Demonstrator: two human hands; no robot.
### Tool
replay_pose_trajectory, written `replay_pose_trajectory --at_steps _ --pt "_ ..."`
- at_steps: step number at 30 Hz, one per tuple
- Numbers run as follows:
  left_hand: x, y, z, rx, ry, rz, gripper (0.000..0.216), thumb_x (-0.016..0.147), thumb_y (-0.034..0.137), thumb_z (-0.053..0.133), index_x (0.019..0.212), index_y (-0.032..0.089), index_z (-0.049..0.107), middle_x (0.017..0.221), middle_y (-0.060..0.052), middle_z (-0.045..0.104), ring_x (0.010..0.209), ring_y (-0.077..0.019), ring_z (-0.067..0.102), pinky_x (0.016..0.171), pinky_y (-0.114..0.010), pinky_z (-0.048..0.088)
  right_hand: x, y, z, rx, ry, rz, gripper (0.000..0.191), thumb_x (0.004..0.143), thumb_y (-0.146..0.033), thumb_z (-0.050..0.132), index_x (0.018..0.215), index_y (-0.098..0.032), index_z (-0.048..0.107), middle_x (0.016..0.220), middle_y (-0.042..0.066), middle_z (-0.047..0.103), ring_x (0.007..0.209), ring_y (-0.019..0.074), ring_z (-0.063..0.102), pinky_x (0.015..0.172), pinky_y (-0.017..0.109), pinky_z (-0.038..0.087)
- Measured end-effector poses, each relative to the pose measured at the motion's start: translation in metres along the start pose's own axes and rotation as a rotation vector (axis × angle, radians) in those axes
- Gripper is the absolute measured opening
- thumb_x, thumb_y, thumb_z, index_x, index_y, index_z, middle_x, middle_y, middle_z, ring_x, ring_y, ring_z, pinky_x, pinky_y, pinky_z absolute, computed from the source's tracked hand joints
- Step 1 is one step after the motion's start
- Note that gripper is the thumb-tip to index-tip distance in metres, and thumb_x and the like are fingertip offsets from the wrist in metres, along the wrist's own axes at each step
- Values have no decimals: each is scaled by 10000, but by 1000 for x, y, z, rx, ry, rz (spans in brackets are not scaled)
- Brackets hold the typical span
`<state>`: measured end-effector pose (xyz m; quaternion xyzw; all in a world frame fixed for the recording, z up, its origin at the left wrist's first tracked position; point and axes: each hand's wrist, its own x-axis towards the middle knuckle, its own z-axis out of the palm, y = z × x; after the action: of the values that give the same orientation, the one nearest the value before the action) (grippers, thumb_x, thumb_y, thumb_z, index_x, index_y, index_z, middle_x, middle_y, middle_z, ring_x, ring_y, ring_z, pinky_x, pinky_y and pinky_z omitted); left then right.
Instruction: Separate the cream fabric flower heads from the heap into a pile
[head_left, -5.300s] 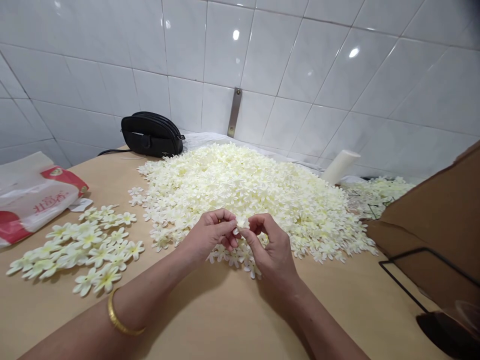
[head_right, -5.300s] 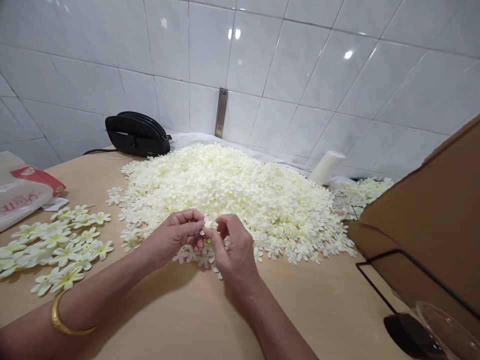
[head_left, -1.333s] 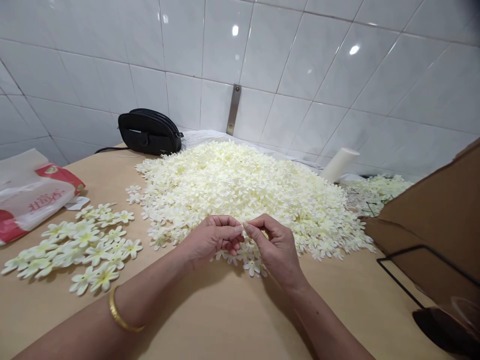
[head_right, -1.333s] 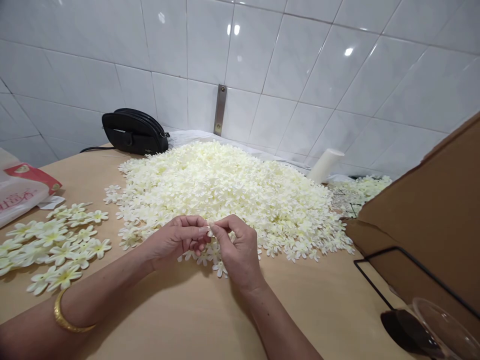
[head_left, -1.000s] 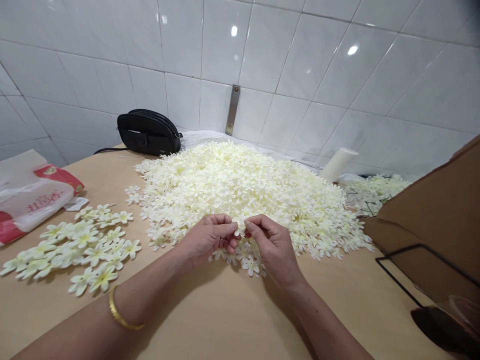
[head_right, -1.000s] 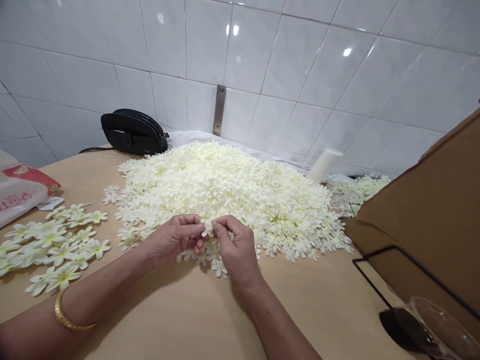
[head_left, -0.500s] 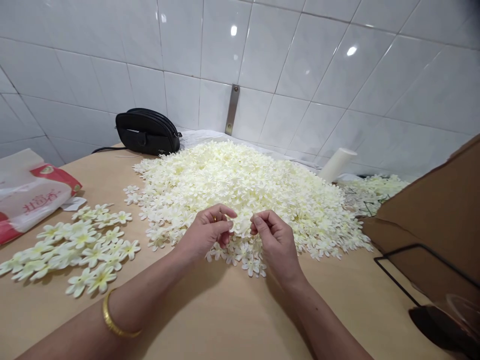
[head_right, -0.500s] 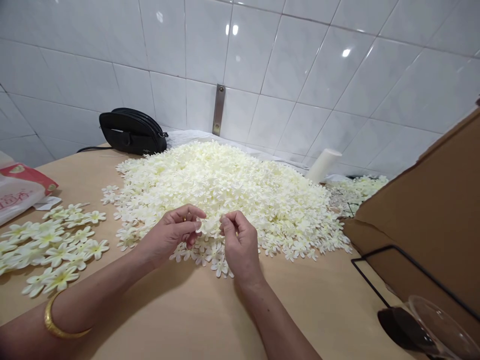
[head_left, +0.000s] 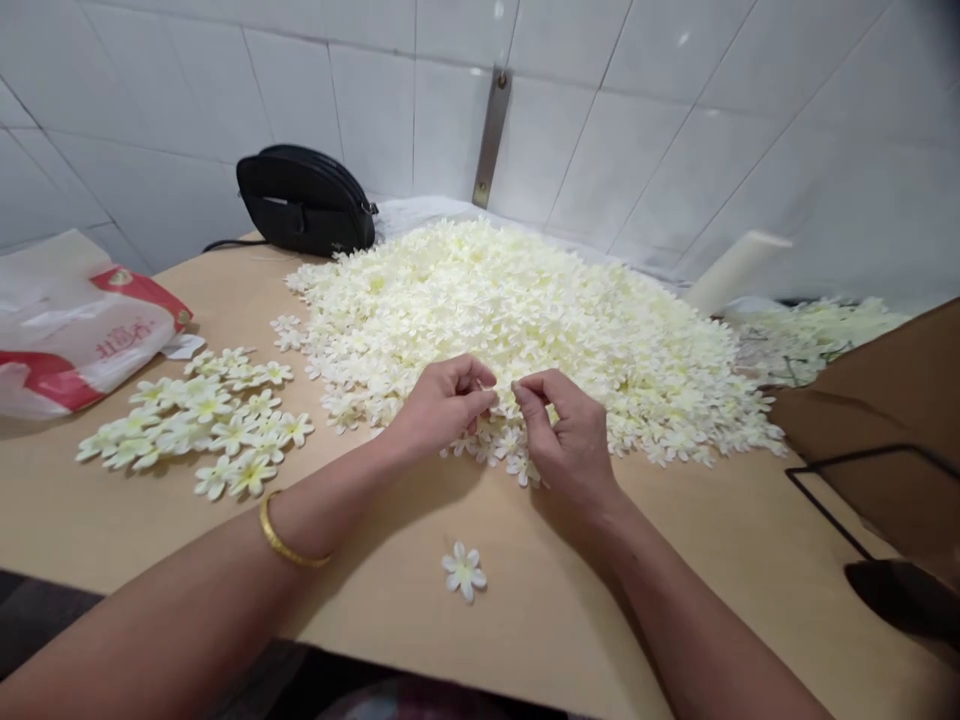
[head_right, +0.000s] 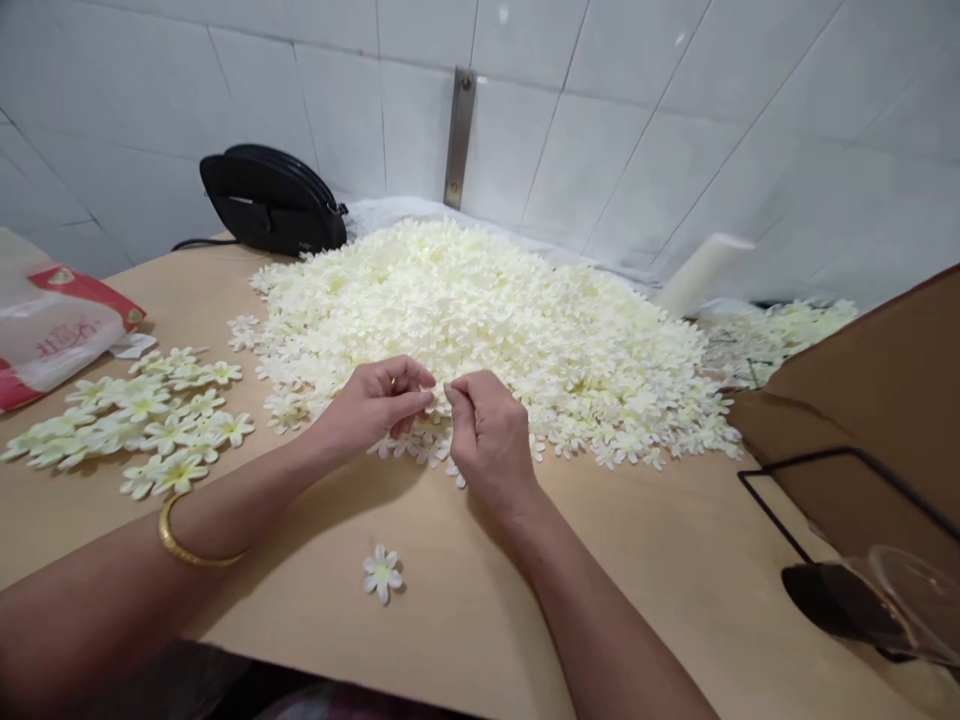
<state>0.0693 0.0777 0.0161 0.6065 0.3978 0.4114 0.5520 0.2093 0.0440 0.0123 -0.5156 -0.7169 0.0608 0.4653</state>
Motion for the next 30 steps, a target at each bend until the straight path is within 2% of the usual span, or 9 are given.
replay_pose_trajectory --at_steps 2,4,10,12,15,21,25,28,30 --pt "-2 3 0 74 -54 13 53 666 130 570 709 144 542 447 70 455 368 -35 384 358 -144 282 -1 0 -1 -20 1 -34 130 789 -158 464 675 -170 525 629 -7 504 593 115 468 570 239 357" --pt "-4 8 -3 57 -189 -27 50 669 90 546 683 137 556 440 61 465 372 -30 387 366 -138 281 -1 0 -1 -35 13 -63 120 776 -150 481 670 -175 531 627 -12 514 585 112 472 574 239 365" --pt "-9 14 -15 84 -852 -254 62 619 138 612 675 136 640 470 0 555 362 -62 413 352 -176 283 0 5 -3 -60 89 -23 131 780 -167 479 659 -194 522 591 -27 515 550 106 480 553 231 381" --pt "-10 10 -13 148 -945 -310 55 610 149 612 653 151 647 445 4 539 355 -72 405 349 -189 286 0 6 -4 -74 83 -27 136 787 -175 471 663 -196 521 599 -21 518 558 110 480 558 235 382" --pt "-12 6 -5 242 -868 -278 63 608 165 613 658 175 649 421 21 499 376 -86 422 362 -195 289 -1 7 -4 -85 73 -49 140 794 -189 462 667 -194 519 626 -7 517 580 120 478 578 248 388" --pt "-31 26 -2 450 -536 40 145 650 176 591 507 166 573 441 31 462 415 -73 394 408 -187 293 0 9 -7 -52 108 -108 142 794 -179 448 668 -183 513 649 14 515 611 133 479 603 257 387" --pt "-69 30 -4 685 -355 169 198 694 258 596 530 165 535 491 22 465 447 -81 393 426 -196 282 0 9 -8 -42 108 -114 154 796 -170 431 665 -181 510 652 18 515 610 134 471 606 260 369" --pt "-104 15 2 905 -261 262 239 730 381 560 629 164 544 646 -33 523 583 -131 462 513 -228 348 0 9 -8 -57 101 -123 165 799 -162 417 664 -184 509 643 17 514 609 139 473 605 262 362" --pt "-122 1 9 1057 -220 327 214 759 372 516 733 162 545 762 -72 541 684 -165 477 578 -254 378 -1 9 -8 -54 99 -148 165 803 -168 418 669 -183 513 648 22 527 624 145 490 610 263 365"
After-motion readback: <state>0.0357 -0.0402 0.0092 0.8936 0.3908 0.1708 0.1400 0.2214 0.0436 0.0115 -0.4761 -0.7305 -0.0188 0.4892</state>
